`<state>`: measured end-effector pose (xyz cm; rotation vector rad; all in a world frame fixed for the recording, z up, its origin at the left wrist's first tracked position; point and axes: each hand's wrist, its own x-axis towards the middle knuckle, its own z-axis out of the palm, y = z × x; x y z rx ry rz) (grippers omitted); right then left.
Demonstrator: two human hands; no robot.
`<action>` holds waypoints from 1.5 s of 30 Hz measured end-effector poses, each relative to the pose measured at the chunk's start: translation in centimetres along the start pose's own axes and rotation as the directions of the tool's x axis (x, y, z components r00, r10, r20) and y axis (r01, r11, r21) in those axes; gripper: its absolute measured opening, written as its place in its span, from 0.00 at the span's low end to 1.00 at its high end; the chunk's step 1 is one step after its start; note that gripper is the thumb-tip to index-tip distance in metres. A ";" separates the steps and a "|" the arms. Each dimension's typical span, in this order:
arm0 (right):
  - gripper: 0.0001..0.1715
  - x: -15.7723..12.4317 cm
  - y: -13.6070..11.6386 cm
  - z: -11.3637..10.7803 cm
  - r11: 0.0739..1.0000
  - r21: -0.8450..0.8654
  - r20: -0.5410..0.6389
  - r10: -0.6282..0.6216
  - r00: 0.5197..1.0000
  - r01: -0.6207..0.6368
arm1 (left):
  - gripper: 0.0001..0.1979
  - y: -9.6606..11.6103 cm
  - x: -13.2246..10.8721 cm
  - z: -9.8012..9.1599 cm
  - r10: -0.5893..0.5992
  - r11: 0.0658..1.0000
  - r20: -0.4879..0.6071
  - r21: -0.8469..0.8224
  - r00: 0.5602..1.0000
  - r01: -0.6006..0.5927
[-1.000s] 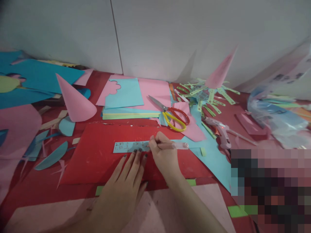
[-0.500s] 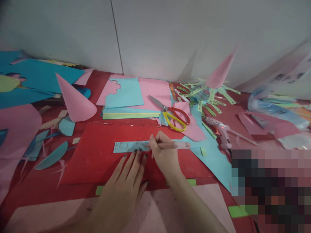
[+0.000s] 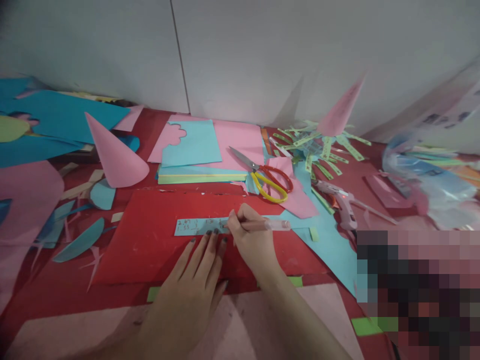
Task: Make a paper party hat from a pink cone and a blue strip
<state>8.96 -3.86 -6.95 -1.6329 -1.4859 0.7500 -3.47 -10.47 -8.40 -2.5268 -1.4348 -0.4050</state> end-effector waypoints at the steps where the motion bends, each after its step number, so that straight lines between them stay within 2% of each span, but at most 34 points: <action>1: 0.20 0.0 0.0 0.0 1.000 0.003 -0.007 -0.001 1.000 0.001 | 0.23 0.0 0.0 0.0 0.006 1.000 -0.001 0.000 1.000 -0.006; 6: 0.20 0.0 0.1 -0.1 1.000 0.014 0.011 0.019 1.000 -0.019 | 0.23 0.0 -0.1 0.0 0.000 1.000 -0.004 -0.016 1.000 0.000; 13: 0.19 0.2 0.3 -0.2 0.988 0.131 -0.005 0.083 0.997 -0.082 | 0.21 0.0 -0.1 0.0 0.011 1.000 0.003 0.000 1.000 -0.011; 20: 0.20 0.1 0.2 -0.1 0.988 0.144 0.033 0.047 0.998 -0.051 | 0.23 -0.1 -0.1 -0.1 0.022 1.000 0.006 0.016 1.000 -0.022; 31: 0.19 0.0 0.0 0.0 1.000 0.018 0.021 0.005 1.000 -0.005 | 0.23 0.0 -0.1 -0.1 0.021 1.000 0.015 -0.001 1.000 -0.021; 38: 0.20 0.1 0.5 -0.2 0.980 0.183 0.034 0.074 0.997 -0.079 | 0.21 0.1 -0.1 0.2 0.004 1.000 -0.007 0.007 1.000 -0.004; 45: 0.20 0.3 0.4 -0.2 0.968 0.244 0.027 0.057 0.998 -0.062 | 0.21 0.1 -0.2 0.4 -0.008 1.000 -0.014 0.000 1.000 0.008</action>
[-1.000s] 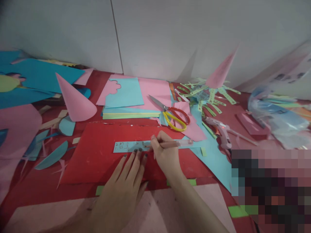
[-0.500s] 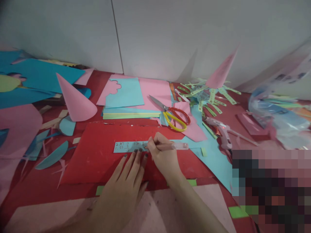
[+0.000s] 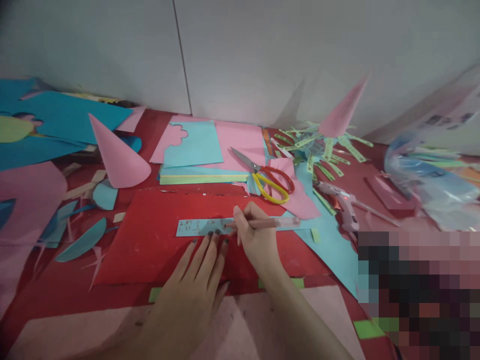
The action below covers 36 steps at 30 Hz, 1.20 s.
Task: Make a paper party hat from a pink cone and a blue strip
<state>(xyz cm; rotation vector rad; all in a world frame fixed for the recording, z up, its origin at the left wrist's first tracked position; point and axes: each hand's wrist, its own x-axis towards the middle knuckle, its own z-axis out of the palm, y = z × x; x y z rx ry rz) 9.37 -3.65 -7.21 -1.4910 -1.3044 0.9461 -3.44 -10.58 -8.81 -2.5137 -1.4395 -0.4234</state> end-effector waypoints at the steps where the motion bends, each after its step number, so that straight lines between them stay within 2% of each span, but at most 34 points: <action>1: 0.20 0.0 -0.1 0.0 1.000 0.002 -0.005 0.003 1.000 -0.003 | 0.21 0.0 0.0 0.0 0.002 1.000 -0.002 -0.003 1.000 -0.002; 10: 0.20 -0.2 -0.3 0.0 0.997 -0.048 -0.021 -0.066 0.998 0.065 | 0.22 0.0 0.0 -0.1 0.001 1.000 -0.019 -0.002 1.000 -0.001; 17: 0.17 -0.3 -0.6 -0.1 0.992 -0.039 0.111 -0.118 0.987 0.123 | 0.22 0.0 0.1 0.0 -0.003 1.000 -0.002 -0.009 1.000 0.003; 24: 0.21 0.0 -0.3 0.1 1.000 -0.010 -0.031 -0.020 0.999 0.020 | 0.22 0.0 0.0 0.0 -0.001 1.000 0.019 -0.014 1.000 0.001; 30: 0.18 0.0 -0.2 0.2 0.999 -0.018 -0.033 -0.041 0.999 0.041 | 0.22 0.0 0.1 0.1 -0.002 1.000 0.004 -0.019 1.000 0.002; 36: 0.20 0.0 -0.2 0.2 0.998 -0.050 -0.020 -0.044 0.999 0.043 | 0.22 -0.1 0.0 -0.1 0.041 0.999 -0.018 0.023 0.999 -0.040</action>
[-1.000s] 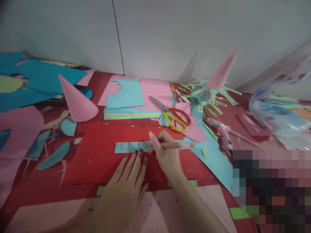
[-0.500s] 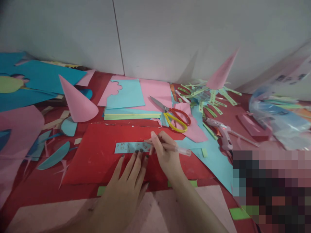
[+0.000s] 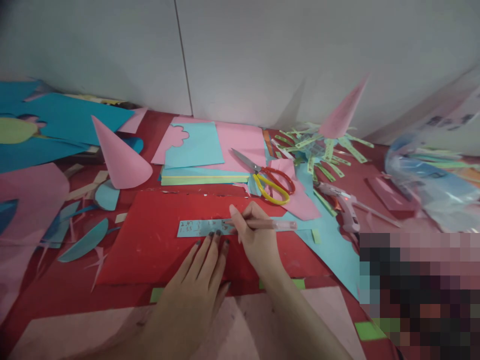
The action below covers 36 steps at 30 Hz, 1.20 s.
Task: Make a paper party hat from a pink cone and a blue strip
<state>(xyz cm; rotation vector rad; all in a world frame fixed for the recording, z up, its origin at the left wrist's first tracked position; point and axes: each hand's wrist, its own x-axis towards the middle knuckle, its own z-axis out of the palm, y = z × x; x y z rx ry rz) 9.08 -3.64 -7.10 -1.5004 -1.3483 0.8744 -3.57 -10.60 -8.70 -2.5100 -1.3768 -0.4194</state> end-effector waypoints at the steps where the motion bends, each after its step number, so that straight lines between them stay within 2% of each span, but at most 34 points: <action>1: 0.20 0.0 0.0 0.0 1.000 0.004 0.005 0.000 1.000 0.000 | 0.22 0.0 0.0 0.0 0.004 1.000 0.007 0.000 1.000 -0.004; 9: 0.20 0.0 0.1 -0.2 1.000 -0.022 0.005 0.001 1.000 0.000 | 0.21 0.0 0.0 0.1 -0.037 0.998 0.021 -0.052 0.999 0.038; 15: 0.19 0.0 0.4 -0.3 1.000 0.001 0.019 0.010 1.000 -0.010 | 0.22 -0.2 -0.1 0.0 0.005 0.998 0.052 -0.058 0.999 -0.002; 21: 0.19 -0.2 0.0 -0.3 0.999 0.016 -0.031 -0.038 0.999 0.038 | 0.23 -0.2 -0.1 0.0 -0.014 0.999 0.041 -0.038 0.999 0.015; 25: 0.20 -0.3 -0.2 -0.2 0.999 0.027 -0.065 -0.019 0.998 0.021 | 0.23 -0.2 -0.1 -0.1 -0.030 0.999 0.016 -0.029 0.999 0.030; 36: 0.20 -0.1 0.2 -0.2 1.000 0.013 -0.046 -0.002 0.999 0.002 | 0.23 0.0 -0.2 -0.3 -0.085 0.996 0.055 -0.028 0.995 0.087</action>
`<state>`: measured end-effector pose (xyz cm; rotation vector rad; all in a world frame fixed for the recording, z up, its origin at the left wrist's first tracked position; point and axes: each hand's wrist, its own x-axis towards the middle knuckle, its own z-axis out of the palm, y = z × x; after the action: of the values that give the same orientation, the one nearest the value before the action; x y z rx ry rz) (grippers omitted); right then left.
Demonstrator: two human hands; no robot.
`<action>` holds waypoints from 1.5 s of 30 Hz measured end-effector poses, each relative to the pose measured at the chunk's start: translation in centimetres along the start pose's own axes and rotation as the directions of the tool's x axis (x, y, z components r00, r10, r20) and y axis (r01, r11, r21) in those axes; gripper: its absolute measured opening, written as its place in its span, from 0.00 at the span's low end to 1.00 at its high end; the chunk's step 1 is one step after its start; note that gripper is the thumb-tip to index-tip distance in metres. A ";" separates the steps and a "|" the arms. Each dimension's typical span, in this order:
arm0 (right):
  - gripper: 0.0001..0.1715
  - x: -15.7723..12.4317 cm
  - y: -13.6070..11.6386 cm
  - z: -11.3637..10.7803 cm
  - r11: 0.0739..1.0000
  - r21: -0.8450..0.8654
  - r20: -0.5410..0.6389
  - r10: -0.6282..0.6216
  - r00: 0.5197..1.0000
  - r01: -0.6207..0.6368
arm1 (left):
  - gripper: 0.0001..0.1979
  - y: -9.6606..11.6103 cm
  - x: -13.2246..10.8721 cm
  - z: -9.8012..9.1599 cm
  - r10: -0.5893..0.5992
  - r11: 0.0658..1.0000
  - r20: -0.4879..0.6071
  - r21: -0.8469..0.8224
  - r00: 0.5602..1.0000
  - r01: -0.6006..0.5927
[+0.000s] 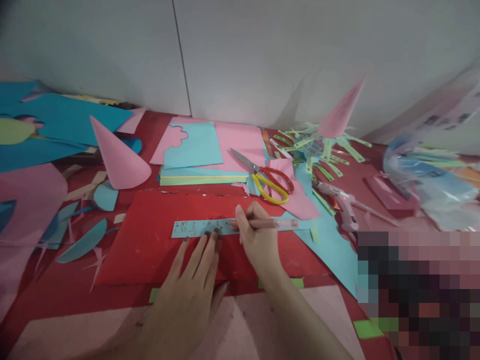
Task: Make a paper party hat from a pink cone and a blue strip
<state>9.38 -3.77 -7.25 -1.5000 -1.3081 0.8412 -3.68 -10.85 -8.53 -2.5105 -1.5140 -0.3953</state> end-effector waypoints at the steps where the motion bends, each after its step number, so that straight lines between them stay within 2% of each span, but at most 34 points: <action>1: 0.20 0.0 0.0 0.0 1.000 0.004 0.003 0.007 1.000 -0.007 | 0.23 0.0 0.0 0.0 0.000 1.000 -0.007 -0.002 1.000 0.000; 6: 0.20 0.0 -0.1 0.0 1.000 -0.008 0.004 0.006 1.000 -0.006 | 0.23 -0.1 0.0 0.2 0.025 1.000 -0.053 0.011 0.998 -0.024; 12: 0.20 0.0 -0.2 0.1 0.999 -0.033 0.000 -0.006 1.000 0.006 | 0.21 0.0 0.1 0.2 0.109 0.994 -0.025 0.015 0.994 -0.108; 22: 0.18 -0.1 -0.4 -0.1 0.993 -0.085 0.092 -0.075 0.993 0.083 | 0.24 0.1 0.3 0.2 0.096 0.995 -0.012 0.023 0.995 -0.096; 31: 0.20 -0.2 -0.2 0.0 1.000 0.029 0.101 -0.004 0.995 0.001 | 0.20 0.2 0.2 0.4 0.089 0.995 -0.033 0.042 0.995 -0.088; 37: 0.19 -0.2 -0.1 0.0 1.000 0.026 0.083 -0.007 0.997 0.005 | 0.18 0.2 0.2 0.2 0.115 0.991 -0.064 0.081 0.991 -0.109; 45: 0.19 -0.2 -0.1 -0.1 0.999 0.044 0.065 -0.007 0.998 0.004 | 0.18 0.2 0.2 0.4 0.119 0.992 -0.060 0.049 0.991 -0.116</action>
<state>9.36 -4.00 -7.19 -1.4448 -1.3326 0.9167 -3.34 -10.70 -8.85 -2.5120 -1.3291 -0.4121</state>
